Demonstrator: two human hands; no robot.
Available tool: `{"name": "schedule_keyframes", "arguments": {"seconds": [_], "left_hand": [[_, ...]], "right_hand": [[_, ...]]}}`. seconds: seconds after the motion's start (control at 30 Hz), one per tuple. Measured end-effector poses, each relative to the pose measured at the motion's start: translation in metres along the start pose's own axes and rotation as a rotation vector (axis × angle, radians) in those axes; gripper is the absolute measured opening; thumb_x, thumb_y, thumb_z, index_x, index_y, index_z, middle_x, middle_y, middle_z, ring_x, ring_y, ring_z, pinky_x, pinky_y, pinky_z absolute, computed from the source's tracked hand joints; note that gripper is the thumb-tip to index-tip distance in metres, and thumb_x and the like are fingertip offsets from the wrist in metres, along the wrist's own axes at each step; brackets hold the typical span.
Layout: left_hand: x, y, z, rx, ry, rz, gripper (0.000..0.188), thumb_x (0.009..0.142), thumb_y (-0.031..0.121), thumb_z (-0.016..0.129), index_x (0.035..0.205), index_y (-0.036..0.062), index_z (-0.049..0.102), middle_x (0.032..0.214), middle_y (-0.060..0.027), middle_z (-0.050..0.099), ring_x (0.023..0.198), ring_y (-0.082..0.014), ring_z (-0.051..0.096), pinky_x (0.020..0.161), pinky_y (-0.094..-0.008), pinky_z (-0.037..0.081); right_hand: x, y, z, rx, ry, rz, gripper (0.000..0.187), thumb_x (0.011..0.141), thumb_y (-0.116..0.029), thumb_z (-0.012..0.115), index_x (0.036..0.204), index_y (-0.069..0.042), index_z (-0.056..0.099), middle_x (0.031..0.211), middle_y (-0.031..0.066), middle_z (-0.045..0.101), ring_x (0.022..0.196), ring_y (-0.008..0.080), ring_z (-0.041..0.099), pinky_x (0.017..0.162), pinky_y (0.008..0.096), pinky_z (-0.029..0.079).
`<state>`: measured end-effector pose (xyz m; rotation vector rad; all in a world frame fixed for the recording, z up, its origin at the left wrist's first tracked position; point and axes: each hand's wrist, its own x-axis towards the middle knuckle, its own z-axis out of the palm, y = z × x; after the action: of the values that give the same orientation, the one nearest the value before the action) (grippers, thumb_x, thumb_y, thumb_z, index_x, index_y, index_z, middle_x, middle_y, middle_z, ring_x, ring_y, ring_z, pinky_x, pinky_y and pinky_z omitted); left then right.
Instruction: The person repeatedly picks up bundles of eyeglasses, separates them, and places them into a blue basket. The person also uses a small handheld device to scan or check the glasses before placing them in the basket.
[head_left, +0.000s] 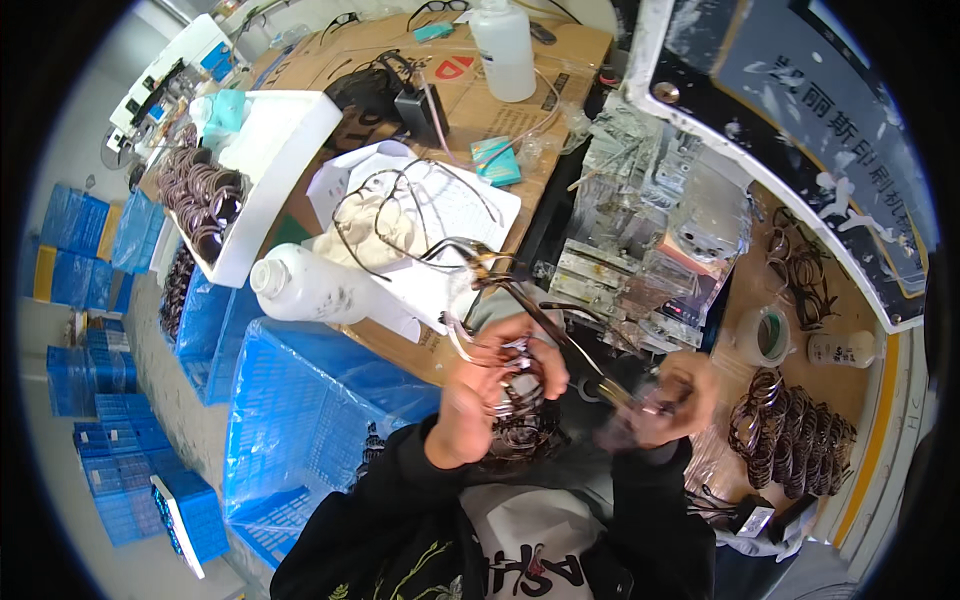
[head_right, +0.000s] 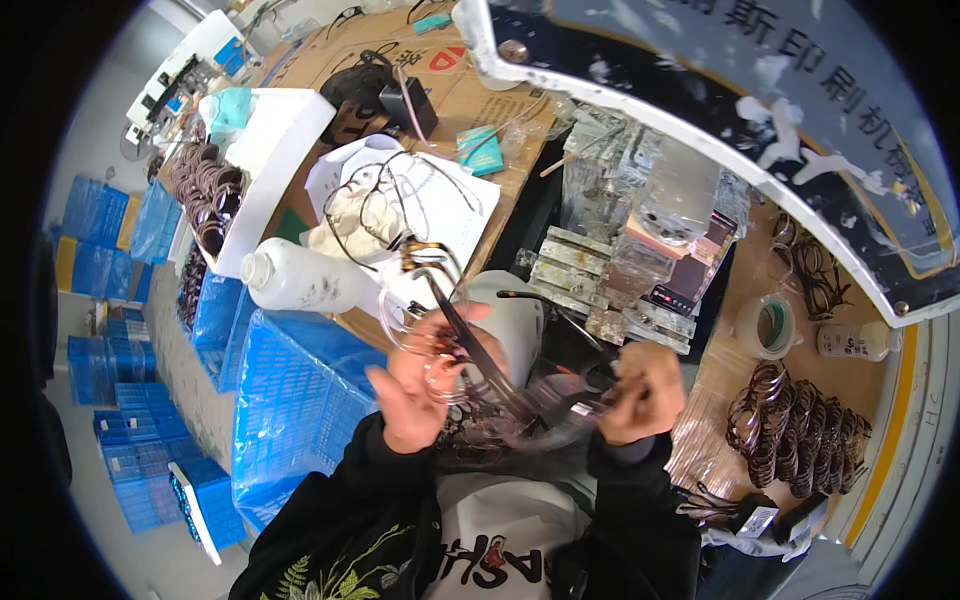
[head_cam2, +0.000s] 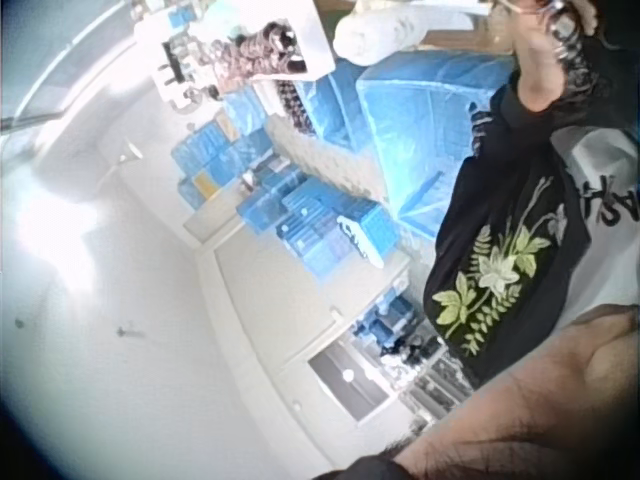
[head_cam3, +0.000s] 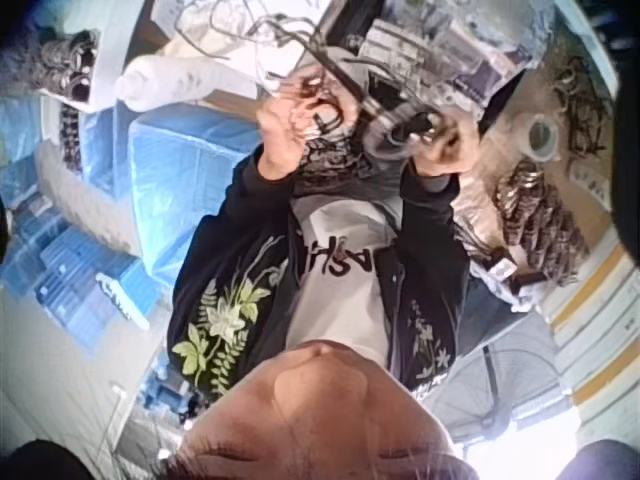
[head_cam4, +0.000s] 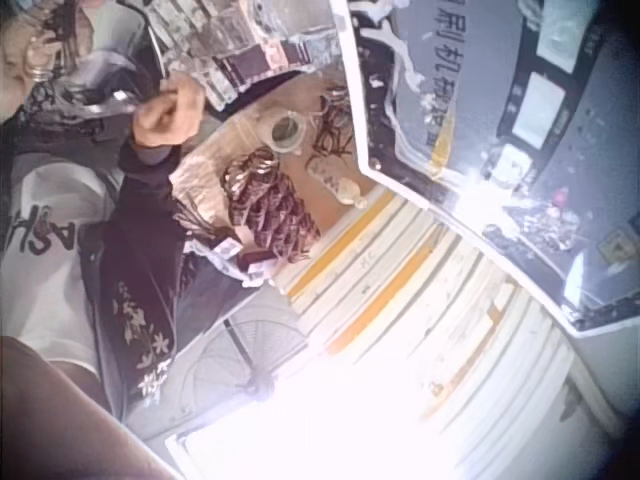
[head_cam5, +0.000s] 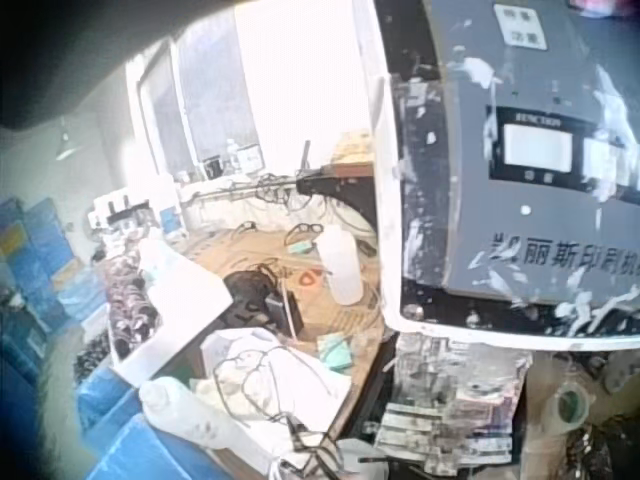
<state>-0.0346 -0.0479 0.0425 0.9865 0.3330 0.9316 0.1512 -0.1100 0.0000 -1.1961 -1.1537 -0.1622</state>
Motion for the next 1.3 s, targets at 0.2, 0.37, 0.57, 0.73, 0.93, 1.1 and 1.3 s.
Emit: {"name": "schedule_keyframes", "arguments": {"seconds": [0.2,0.37,0.57,0.73,0.93,1.1,1.3], "left_hand": [[-0.004,-0.018,0.014,0.410,-0.083,0.252,0.069,0.078,0.000,0.062,0.134,0.0038,0.022,0.118,-0.0177,0.044,0.096,-0.0202,0.053,0.084,-0.0346,0.043],[-0.007,-0.005,0.002,0.482,0.045,0.344,0.050,0.088,0.011,0.048,0.131,-0.0007,0.025,0.085,-0.0153,0.059,0.085,-0.0258,0.059,0.081,-0.0397,0.046],[-0.006,0.004,-0.003,0.262,0.246,0.207,0.047,0.088,0.014,0.044,0.128,-0.0057,0.030,0.084,-0.0152,0.054,0.076,-0.0250,0.058,0.071,-0.0420,0.052],[-0.008,0.004,-0.006,0.274,0.269,0.205,0.047,0.086,0.011,0.041,0.128,-0.0066,0.030,0.086,-0.0156,0.053,0.074,-0.0258,0.057,0.070,-0.0425,0.052],[-0.009,0.012,-0.012,0.335,0.365,0.271,0.048,0.085,0.012,0.043,0.127,-0.0067,0.031,0.080,-0.0153,0.053,0.072,-0.0246,0.056,0.065,-0.0387,0.051],[-0.009,0.010,-0.014,0.350,0.400,0.235,0.045,0.086,0.013,0.045,0.125,-0.0053,0.035,0.076,-0.0135,0.053,0.069,-0.0219,0.055,0.062,-0.0357,0.050],[-0.015,0.008,-0.017,0.539,0.364,0.236,0.041,0.087,0.010,0.050,0.123,-0.0037,0.034,0.078,-0.0113,0.054,0.068,-0.0190,0.054,0.064,-0.0346,0.049]], "right_hand": [[-0.016,-0.057,0.007,-0.102,-0.470,0.309,0.021,0.076,0.000,0.061,0.097,0.001,0.061,0.078,0.0138,0.060,0.065,0.0263,0.061,0.058,0.0296,0.048],[-0.036,-0.037,-0.022,0.012,-0.968,0.275,0.019,0.078,-0.016,0.065,0.091,-0.003,0.062,0.085,0.0080,0.062,0.071,0.0246,0.061,0.060,0.0329,0.049],[-0.090,-0.016,-0.039,-0.094,-1.104,0.144,0.021,0.073,-0.018,0.067,0.091,-0.010,0.062,0.087,0.0045,0.060,0.075,0.0229,0.060,0.061,0.0335,0.048],[-0.089,-0.007,-0.047,-0.093,-0.963,0.074,0.020,0.070,-0.010,0.063,0.090,-0.009,0.061,0.086,0.0042,0.059,0.075,0.0215,0.059,0.060,0.0307,0.049],[-0.034,-0.011,-0.064,0.037,-0.530,-0.051,0.007,0.072,-0.006,0.057,0.078,-0.005,0.060,0.073,0.0031,0.059,0.053,0.0171,0.056,0.044,0.0320,0.045],[0.009,0.021,-0.047,0.349,0.245,0.373,0.019,0.093,-0.015,0.045,0.089,0.003,0.050,0.068,0.0045,0.047,0.057,0.0093,0.041,0.048,0.0224,0.032],[0.043,0.065,-0.007,0.428,0.345,0.593,0.015,0.092,-0.017,0.053,0.101,-0.004,0.054,0.075,-0.0052,0.050,0.060,0.0000,0.037,0.048,0.0150,0.027]]}}
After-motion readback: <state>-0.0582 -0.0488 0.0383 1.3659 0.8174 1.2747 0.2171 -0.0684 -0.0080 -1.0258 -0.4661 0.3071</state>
